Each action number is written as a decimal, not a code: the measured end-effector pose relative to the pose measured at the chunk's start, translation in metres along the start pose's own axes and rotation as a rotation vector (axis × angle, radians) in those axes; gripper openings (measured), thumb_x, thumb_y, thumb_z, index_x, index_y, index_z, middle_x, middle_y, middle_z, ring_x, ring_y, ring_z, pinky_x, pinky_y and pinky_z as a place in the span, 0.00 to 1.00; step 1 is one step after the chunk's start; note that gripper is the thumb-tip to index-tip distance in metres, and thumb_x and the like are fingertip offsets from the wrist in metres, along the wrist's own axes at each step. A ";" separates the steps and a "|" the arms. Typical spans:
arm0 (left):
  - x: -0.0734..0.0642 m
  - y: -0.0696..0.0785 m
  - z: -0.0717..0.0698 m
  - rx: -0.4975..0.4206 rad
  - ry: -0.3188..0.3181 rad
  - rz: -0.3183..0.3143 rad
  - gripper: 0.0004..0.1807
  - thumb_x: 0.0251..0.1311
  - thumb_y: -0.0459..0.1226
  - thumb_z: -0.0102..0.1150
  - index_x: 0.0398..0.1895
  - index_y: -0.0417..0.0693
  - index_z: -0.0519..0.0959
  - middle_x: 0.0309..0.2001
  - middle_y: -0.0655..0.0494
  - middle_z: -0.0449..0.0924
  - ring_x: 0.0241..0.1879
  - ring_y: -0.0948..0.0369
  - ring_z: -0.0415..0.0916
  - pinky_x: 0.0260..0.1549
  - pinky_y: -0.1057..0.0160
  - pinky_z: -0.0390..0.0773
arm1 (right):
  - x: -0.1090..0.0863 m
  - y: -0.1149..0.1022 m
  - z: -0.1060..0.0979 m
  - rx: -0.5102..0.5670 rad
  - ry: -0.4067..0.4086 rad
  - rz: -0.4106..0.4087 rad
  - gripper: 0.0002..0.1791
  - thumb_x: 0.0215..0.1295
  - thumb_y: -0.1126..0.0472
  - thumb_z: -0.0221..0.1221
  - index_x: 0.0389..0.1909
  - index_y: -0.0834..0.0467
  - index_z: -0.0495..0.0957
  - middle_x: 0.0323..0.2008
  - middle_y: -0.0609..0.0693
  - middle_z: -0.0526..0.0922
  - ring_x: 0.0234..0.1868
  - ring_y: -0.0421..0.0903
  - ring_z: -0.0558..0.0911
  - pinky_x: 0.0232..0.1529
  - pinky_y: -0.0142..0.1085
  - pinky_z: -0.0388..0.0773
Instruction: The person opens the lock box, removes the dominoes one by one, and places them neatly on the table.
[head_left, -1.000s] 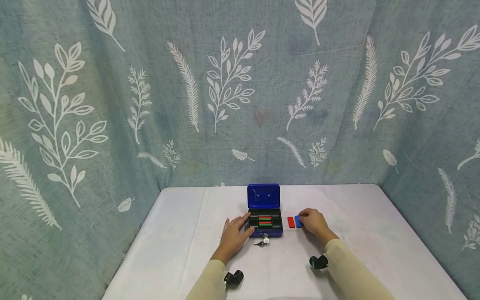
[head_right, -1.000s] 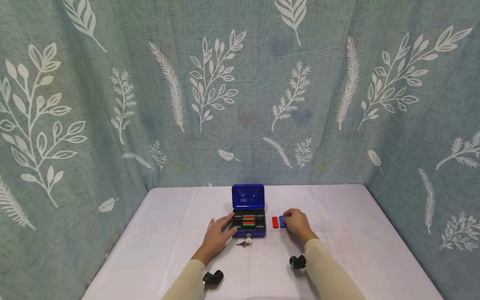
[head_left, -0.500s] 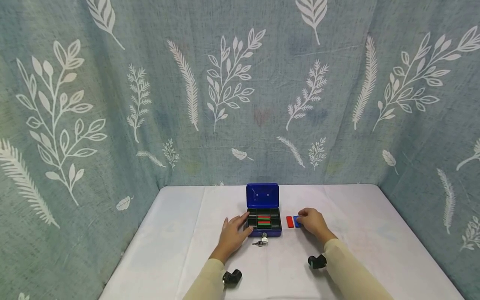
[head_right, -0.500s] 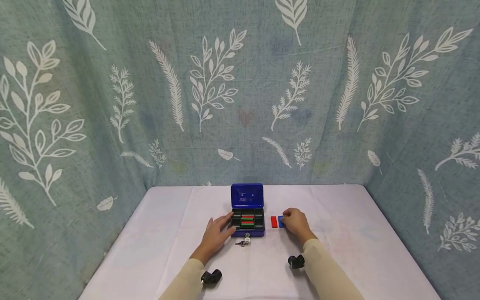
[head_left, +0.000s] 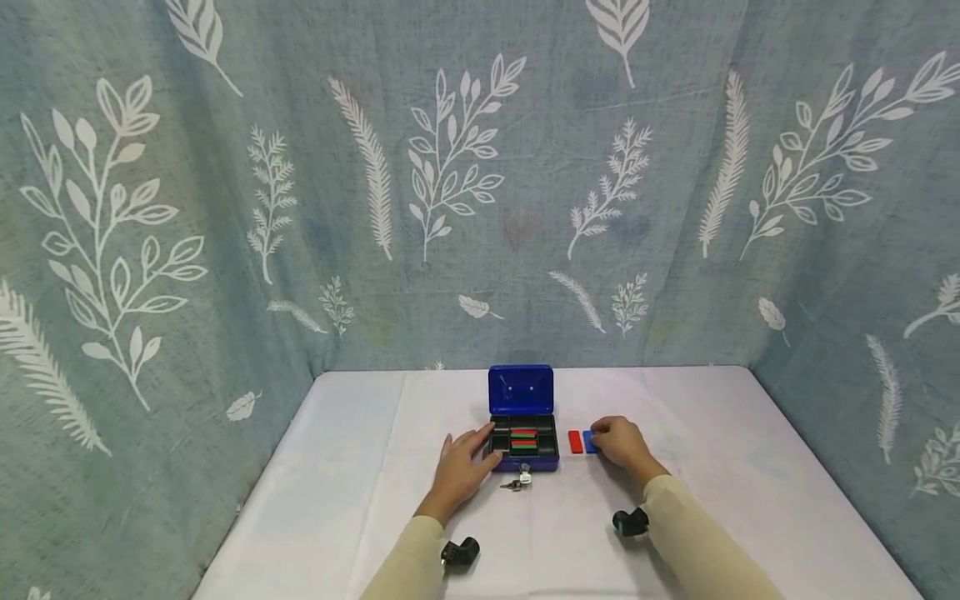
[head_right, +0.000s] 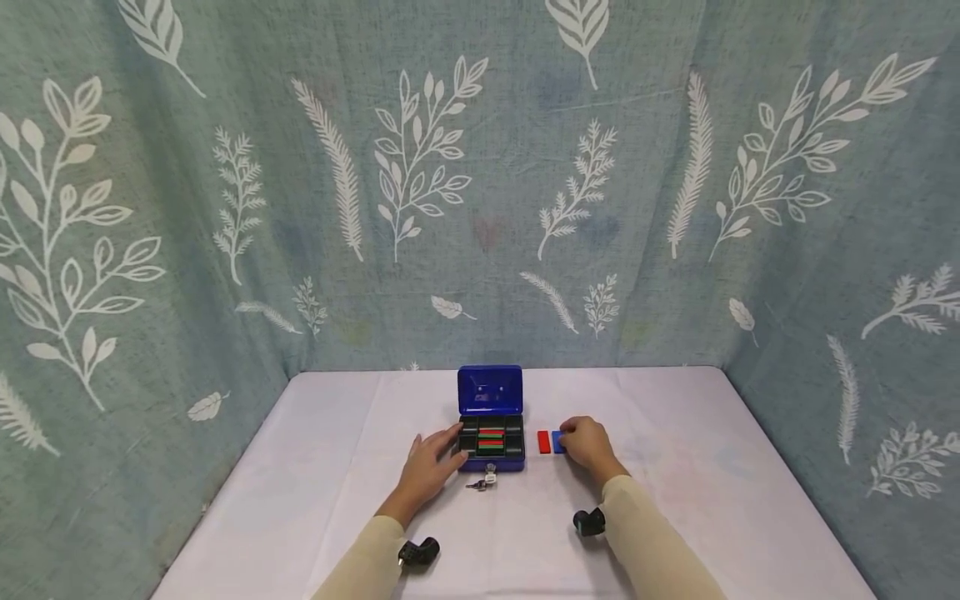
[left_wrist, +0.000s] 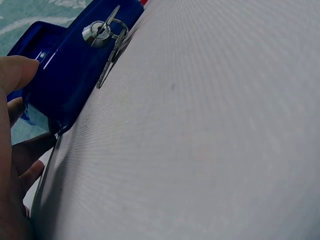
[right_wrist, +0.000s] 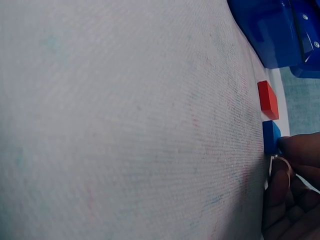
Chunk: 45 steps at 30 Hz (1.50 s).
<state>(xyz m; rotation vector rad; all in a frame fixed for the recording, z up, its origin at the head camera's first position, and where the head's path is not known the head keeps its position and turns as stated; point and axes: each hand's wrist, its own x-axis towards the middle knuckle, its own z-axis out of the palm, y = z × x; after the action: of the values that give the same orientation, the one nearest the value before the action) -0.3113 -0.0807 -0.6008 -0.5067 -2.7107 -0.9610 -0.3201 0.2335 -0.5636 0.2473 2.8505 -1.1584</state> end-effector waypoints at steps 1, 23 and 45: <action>-0.001 0.000 0.000 0.000 -0.004 -0.003 0.33 0.60 0.56 0.57 0.69 0.60 0.71 0.61 0.56 0.75 0.64 0.51 0.68 0.69 0.39 0.43 | 0.000 0.000 0.001 0.002 0.001 0.001 0.13 0.62 0.65 0.61 0.47 0.65 0.82 0.43 0.56 0.83 0.43 0.51 0.79 0.52 0.51 0.77; 0.002 -0.001 0.002 -0.011 0.008 0.013 0.33 0.60 0.56 0.58 0.68 0.60 0.71 0.61 0.56 0.76 0.63 0.51 0.68 0.68 0.38 0.43 | -0.002 -0.023 -0.004 0.053 0.043 -0.098 0.15 0.63 0.64 0.59 0.49 0.65 0.81 0.39 0.53 0.84 0.39 0.48 0.81 0.45 0.47 0.80; -0.001 0.003 -0.001 -0.006 0.002 0.002 0.32 0.60 0.55 0.57 0.68 0.61 0.71 0.61 0.56 0.75 0.63 0.52 0.68 0.69 0.39 0.43 | 0.005 -0.071 0.013 0.140 -0.024 -0.274 0.12 0.65 0.63 0.62 0.47 0.60 0.83 0.39 0.48 0.85 0.41 0.47 0.82 0.42 0.45 0.81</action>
<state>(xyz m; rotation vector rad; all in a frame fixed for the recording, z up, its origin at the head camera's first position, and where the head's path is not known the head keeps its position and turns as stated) -0.3095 -0.0791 -0.5989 -0.5091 -2.7058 -0.9692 -0.3369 0.1754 -0.5248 -0.1576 2.8511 -1.3982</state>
